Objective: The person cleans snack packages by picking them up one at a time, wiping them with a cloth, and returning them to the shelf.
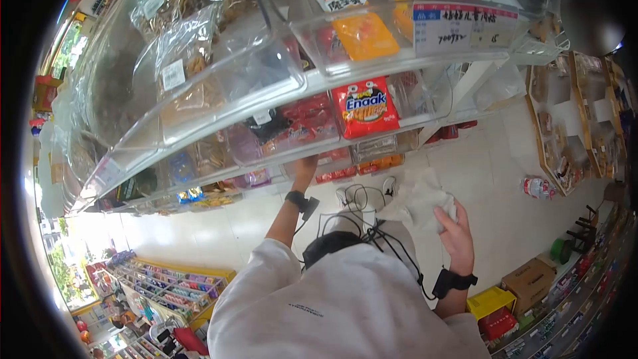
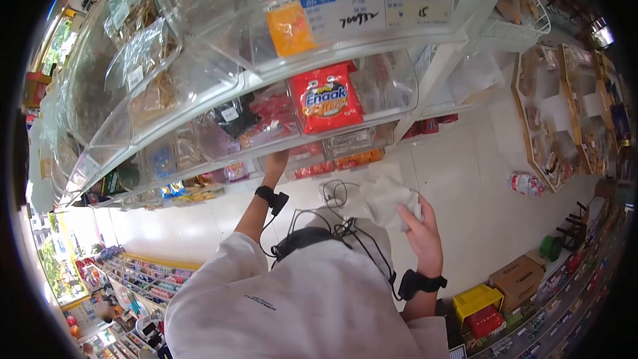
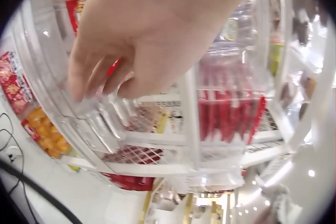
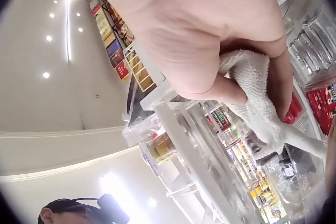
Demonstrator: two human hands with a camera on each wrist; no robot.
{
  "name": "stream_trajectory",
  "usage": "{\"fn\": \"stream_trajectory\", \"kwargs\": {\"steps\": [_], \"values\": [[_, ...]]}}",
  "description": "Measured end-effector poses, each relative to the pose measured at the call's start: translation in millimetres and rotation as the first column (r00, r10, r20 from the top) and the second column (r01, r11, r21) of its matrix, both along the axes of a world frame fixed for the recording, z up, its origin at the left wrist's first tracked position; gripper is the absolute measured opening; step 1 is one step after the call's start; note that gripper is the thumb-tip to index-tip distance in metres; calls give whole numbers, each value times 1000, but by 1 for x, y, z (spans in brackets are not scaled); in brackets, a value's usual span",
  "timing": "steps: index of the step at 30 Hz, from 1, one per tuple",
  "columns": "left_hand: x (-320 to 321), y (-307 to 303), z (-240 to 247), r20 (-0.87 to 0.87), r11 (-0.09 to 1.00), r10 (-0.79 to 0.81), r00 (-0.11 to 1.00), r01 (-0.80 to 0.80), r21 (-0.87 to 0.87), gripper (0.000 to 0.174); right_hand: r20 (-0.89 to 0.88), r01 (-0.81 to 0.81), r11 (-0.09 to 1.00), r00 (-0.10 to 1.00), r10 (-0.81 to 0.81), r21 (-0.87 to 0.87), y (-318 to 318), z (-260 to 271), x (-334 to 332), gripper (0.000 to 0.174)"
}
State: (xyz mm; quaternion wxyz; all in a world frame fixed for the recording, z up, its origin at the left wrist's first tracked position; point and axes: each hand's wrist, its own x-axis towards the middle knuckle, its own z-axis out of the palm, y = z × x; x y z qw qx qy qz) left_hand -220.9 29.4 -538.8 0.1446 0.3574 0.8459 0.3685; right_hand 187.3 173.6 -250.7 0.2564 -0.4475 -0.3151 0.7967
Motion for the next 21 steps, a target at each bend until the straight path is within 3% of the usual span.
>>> {"fn": "stream_trajectory", "kwargs": {"steps": [3,10,15,19,21], "values": [[-21,-16,-27,-110,994,72,991,-80,-78,27,33,28,999,999,-27,-34,-10,3,4,45],[-45,-39,-91,-397,971,-91,913,-8,-240,24,96,111,993,990,-107,-34,-38,4,9,45],[-49,-48,-119,-532,970,-149,833,18,-243,23,115,63,998,991,-64,7,-45,9,-3,44],[-42,-29,-51,-343,904,-217,914,56,-423,22,102,38,999,994,-39,13,-48,20,-22,44],[-26,-24,-6,-379,962,-66,923,-42,-270,19,155,6,1000,988,-5,-4,-45,9,-26,44]]}}
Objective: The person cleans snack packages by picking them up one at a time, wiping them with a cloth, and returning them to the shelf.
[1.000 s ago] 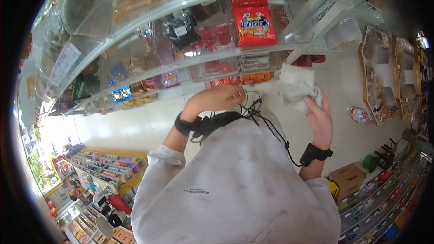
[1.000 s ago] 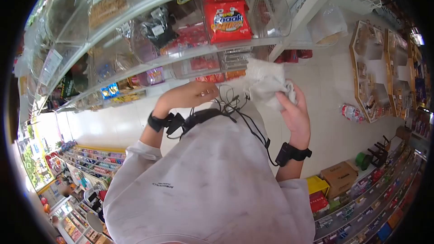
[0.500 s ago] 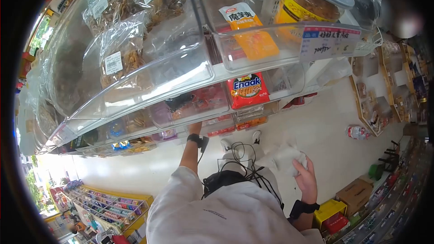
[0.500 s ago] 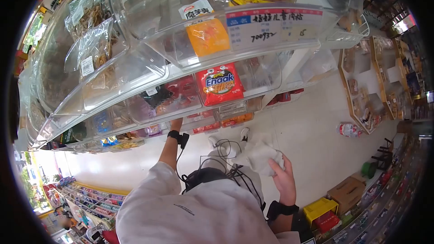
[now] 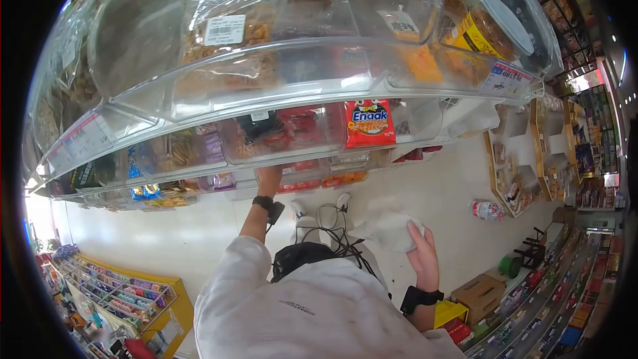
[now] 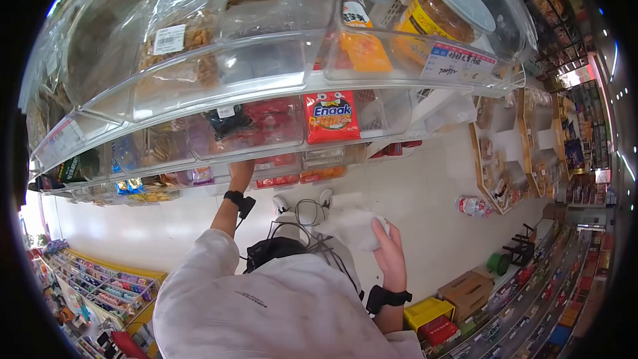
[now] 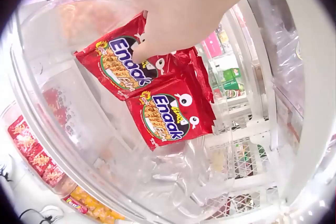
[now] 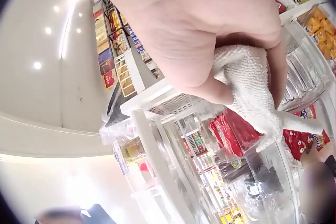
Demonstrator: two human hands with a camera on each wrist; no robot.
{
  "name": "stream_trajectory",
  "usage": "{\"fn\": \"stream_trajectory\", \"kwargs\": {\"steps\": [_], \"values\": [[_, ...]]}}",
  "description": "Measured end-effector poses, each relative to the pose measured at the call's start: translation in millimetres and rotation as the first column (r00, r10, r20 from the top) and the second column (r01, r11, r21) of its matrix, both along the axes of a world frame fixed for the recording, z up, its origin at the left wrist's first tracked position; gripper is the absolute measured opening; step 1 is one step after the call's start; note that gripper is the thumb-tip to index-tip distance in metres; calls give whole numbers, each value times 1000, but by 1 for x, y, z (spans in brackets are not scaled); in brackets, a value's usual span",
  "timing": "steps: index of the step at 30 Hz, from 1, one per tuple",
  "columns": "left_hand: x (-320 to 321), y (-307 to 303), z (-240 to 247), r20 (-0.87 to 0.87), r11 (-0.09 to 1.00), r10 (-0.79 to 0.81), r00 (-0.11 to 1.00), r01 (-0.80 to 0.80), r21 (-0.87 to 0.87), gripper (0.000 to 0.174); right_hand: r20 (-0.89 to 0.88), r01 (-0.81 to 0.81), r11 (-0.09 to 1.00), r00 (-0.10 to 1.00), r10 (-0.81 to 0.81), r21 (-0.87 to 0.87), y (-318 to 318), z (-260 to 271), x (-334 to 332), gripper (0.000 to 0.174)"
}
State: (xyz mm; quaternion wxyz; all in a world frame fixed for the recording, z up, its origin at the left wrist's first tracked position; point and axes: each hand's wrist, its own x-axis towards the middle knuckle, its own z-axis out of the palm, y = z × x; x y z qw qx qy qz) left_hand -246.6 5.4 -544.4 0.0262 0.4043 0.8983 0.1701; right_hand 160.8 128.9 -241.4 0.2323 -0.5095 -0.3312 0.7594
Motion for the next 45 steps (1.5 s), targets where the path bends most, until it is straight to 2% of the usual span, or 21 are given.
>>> {"fn": "stream_trajectory", "kwargs": {"steps": [1,4,7,9,11,14,17,18,21,22,26,28,29,31,34,37,39,41,43,44,45], "values": [[9,-1,22,-4,996,50,999,-50,78,18,29,-15,1000,999,15,-12,1,-5,-2,44],[28,-18,69,19,972,-76,997,70,226,12,224,-59,997,974,47,51,1,-8,-32,47],[43,-44,176,426,946,-322,846,267,184,14,629,-378,896,761,158,233,-3,-10,-74,48],[42,-54,237,596,919,-394,700,309,245,21,392,-592,655,805,447,470,2,-21,-97,47],[43,-60,264,677,894,-447,584,265,362,27,373,-590,459,794,481,664,-14,-8,-138,47],[53,-67,289,706,857,-473,527,89,507,33,430,-691,243,646,631,681,-38,16,-182,47],[50,-74,314,761,857,-414,500,-67,511,35,275,-724,342,587,762,599,-45,43,-190,50],[50,-79,319,794,849,-396,461,-144,508,35,128,-715,450,595,793,536,-40,45,-187,52],[55,-83,342,823,801,-378,424,-296,521,37,-30,-728,559,598,801,397,-35,64,-176,52],[60,-81,348,826,783,-366,429,-338,523,38,75,-703,462,588,806,540,-35,55,-170,54],[86,-61,384,836,688,-430,340,-476,547,38,41,-619,615,720,692,489,-37,64,-158,51],[102,-43,383,816,581,-566,118,-646,496,38,30,-547,712,802,597,440,-25,65,-151,45],[111,-33,377,775,534,-632,11,-718,446,39,75,-522,671,815,575,527,-19,71,-146,43],[134,-8,370,726,467,-688,17,-755,460,37,152,-458,572,852,501,681,-6,84,-134,37],[167,24,405,658,411,-753,17,-768,490,31,-31,-144,622,965,261,769,18,92,-106,32],[185,52,410,693,479,-718,63,-678,558,35,-81,94,484,996,-48,870,44,95,-69,30],[203,71,413,717,548,-691,91,-581,602,35,23,-21,203,1000,-4,979,49,105,-51,39],[222,89,400,730,603,-672,128,-478,639,36,201,-194,-119,978,54,974,37,121,-47,48],[248,96,397,741,659,-637,214,-348,667,38,339,-330,-195,941,11,923,24,114,-47,57],[246,98,398,737,703,-638,221,-223,675,37,302,-297,-219,953,-11,929,32,114,-42,56],[243,101,400,731,731,-644,227,-100,675,37,273,-271,-132,962,-1,954,42,108,-36,53]]}}
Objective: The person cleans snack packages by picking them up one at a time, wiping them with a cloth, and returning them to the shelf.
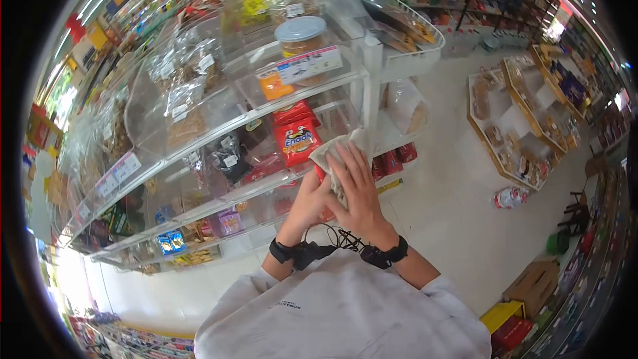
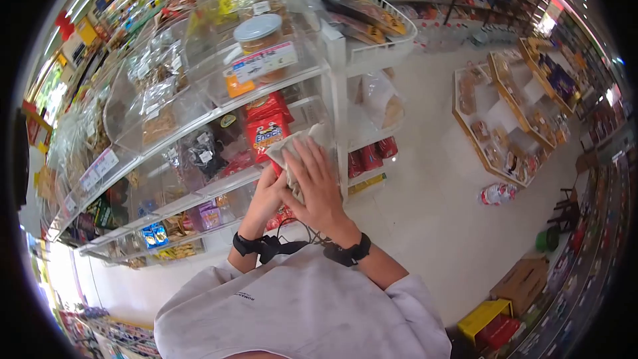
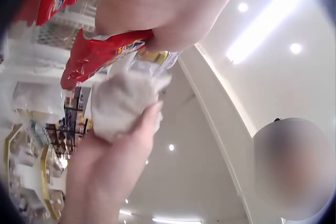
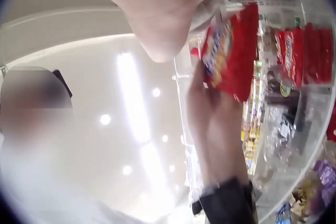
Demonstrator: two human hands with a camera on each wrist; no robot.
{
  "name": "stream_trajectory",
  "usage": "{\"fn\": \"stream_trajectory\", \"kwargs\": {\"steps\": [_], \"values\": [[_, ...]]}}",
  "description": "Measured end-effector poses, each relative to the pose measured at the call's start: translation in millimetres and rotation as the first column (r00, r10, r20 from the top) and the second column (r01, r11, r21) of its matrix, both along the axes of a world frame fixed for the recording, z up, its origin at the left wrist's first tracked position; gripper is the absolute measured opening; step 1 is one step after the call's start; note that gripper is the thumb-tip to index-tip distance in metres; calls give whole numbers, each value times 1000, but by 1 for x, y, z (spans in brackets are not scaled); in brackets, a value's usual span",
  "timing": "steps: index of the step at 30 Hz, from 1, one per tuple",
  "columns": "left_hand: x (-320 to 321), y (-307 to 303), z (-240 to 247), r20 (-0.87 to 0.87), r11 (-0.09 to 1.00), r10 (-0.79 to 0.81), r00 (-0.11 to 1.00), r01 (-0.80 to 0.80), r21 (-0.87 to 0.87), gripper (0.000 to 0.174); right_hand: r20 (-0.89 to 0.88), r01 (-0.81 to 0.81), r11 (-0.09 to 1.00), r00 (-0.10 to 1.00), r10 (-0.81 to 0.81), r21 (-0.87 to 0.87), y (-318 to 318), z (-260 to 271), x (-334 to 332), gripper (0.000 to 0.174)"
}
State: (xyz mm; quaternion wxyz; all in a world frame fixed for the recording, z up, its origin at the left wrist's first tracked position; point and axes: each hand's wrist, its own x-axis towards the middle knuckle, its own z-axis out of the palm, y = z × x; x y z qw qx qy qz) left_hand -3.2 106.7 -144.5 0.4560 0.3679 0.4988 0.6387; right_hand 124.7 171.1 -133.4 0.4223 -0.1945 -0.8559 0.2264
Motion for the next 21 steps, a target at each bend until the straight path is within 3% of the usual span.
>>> {"fn": "stream_trajectory", "kwargs": {"steps": [2,3,5,7,11,15,18,19,21], "values": [[10,9,2,-259,990,-140,956,138,-29,38,-61,9,986,998,-20,-166,25,-15,8,48],[15,9,1,-376,978,-206,903,197,-61,39,-174,-80,886,985,-1,-458,33,-12,13,38],[29,18,-12,15,988,-122,992,123,-96,43,-121,26,937,990,-73,-349,39,-17,23,34],[41,28,-14,323,991,-50,945,87,-102,51,-48,140,979,988,-148,-146,40,-12,29,33],[45,37,-9,481,988,61,875,16,-154,50,61,135,989,988,-139,68,17,6,33,38],[48,36,-8,575,991,82,814,-8,-131,50,121,92,993,987,-101,79,9,0,33,51],[49,37,-3,448,982,138,884,-63,-177,60,122,37,998,992,-42,41,23,-12,38,58],[52,40,-5,330,990,111,937,-77,-115,60,114,42,999,993,-42,3,29,-12,42,65],[43,39,-9,256,969,23,966,42,-244,59,-2,46,972,999,-48,-232,38,-24,46,66]]}}
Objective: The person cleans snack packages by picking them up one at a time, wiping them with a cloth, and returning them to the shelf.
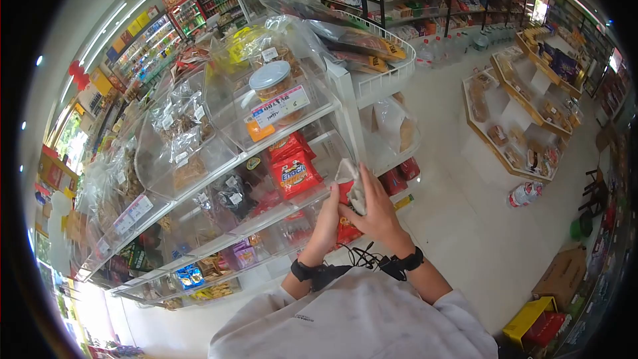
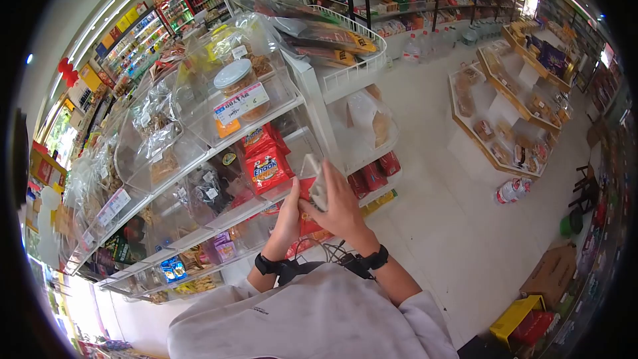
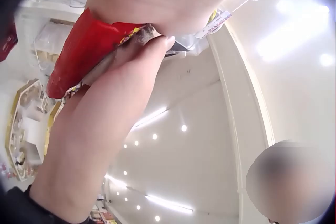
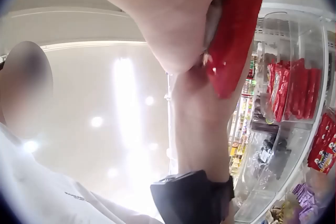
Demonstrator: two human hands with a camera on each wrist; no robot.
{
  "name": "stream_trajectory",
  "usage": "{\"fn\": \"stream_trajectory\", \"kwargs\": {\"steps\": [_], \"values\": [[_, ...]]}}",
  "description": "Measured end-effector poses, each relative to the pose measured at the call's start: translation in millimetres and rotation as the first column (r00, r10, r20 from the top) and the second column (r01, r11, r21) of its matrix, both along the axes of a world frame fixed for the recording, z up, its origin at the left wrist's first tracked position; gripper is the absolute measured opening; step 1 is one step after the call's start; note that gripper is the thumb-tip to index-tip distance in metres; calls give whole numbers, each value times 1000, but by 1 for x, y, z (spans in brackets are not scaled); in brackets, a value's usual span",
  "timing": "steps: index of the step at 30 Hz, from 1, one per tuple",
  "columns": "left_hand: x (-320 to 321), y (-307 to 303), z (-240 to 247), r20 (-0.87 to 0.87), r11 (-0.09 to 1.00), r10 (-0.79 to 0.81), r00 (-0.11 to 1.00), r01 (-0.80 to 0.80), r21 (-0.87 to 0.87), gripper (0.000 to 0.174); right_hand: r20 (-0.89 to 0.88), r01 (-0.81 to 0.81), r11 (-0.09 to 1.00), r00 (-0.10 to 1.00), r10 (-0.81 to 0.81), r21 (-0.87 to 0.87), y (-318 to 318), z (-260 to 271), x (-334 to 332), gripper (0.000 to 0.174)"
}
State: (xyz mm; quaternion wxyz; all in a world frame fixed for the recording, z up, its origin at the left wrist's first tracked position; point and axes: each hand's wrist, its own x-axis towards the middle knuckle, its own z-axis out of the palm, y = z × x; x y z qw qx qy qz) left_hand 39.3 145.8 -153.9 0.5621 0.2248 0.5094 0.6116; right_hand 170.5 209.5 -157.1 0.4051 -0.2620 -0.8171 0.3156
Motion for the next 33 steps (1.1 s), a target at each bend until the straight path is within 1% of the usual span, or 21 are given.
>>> {"fn": "stream_trajectory", "kwargs": {"steps": [1,2,5,6,9,10,11,13,14,17,18,19,20,21,22,25,26,29,30,32,33], "values": [[-2,1,2,-29,996,-64,998,62,-67,59,-59,2,993,998,-9,-116,3,-6,2,67],[9,4,2,17,1000,17,1000,-17,18,56,-33,-14,995,999,11,-98,6,-10,3,67],[17,7,1,181,989,144,973,-149,12,52,56,73,993,995,-79,96,4,-20,1,63],[13,8,-10,255,987,156,954,-163,6,52,32,47,992,998,-51,115,4,-19,2,55],[-1,18,-31,283,954,229,931,-273,127,49,95,-155,969,986,139,191,-8,-12,4,49],[-8,19,-37,323,954,204,924,-261,145,48,77,-213,950,977,201,227,-16,-9,2,45],[-8,19,-43,330,955,222,917,-273,114,48,86,-206,949,978,191,238,-19,-4,3,45],[4,19,-14,341,954,257,904,-293,58,48,100,-191,944,980,170,267,-18,4,8,44],[9,19,-11,405,973,164,900,-215,84,45,101,-143,951,988,119,275,-9,5,11,41],[34,24,-15,96,971,220,971,-228,74,46,68,-80,979,995,69,188,26,-11,15,41],[37,26,-15,-14,975,214,977,-212,66,49,11,-24,988,1000,22,154,34,-15,18,38],[42,24,-15,10,971,226,974,-226,75,49,-93,-92,983,993,78,-161,41,-19,23,37],[48,21,-13,36,967,239,970,-241,86,50,-206,-184,874,974,99,-450,48,-23,31,37],[55,21,-6,63,961,252,966,-258,101,51,-315,-287,676,945,86,-678,56,-25,40,36],[56,24,-8,59,934,323,944,-329,138,51,-440,-420,465,895,71,-779,64,-26,50,38],[52,26,-4,-8,908,401,916,-397,134,51,-323,-398,445,916,236,-803,66,-44,72,37],[51,30,-11,5,896,431,902,-429,113,48,-262,-369,530,927,268,-764,64,-54,72,37],[56,36,-27,-341,859,509,790,-494,136,44,-297,-349,694,934,200,-630,62,-71,70,36],[60,41,-31,-381,798,602,702,-510,320,50,-211,-318,717,948,238,-621,68,-70,74,29],[68,37,-35,-468,832,551,691,-413,370,57,-227,-275,838,956,187,-471,73,-66,74,33],[74,35,-24,-510,847,525,682,-360,392,62,-239,-245,888,958,160,-389,74,-62,73,36]]}}
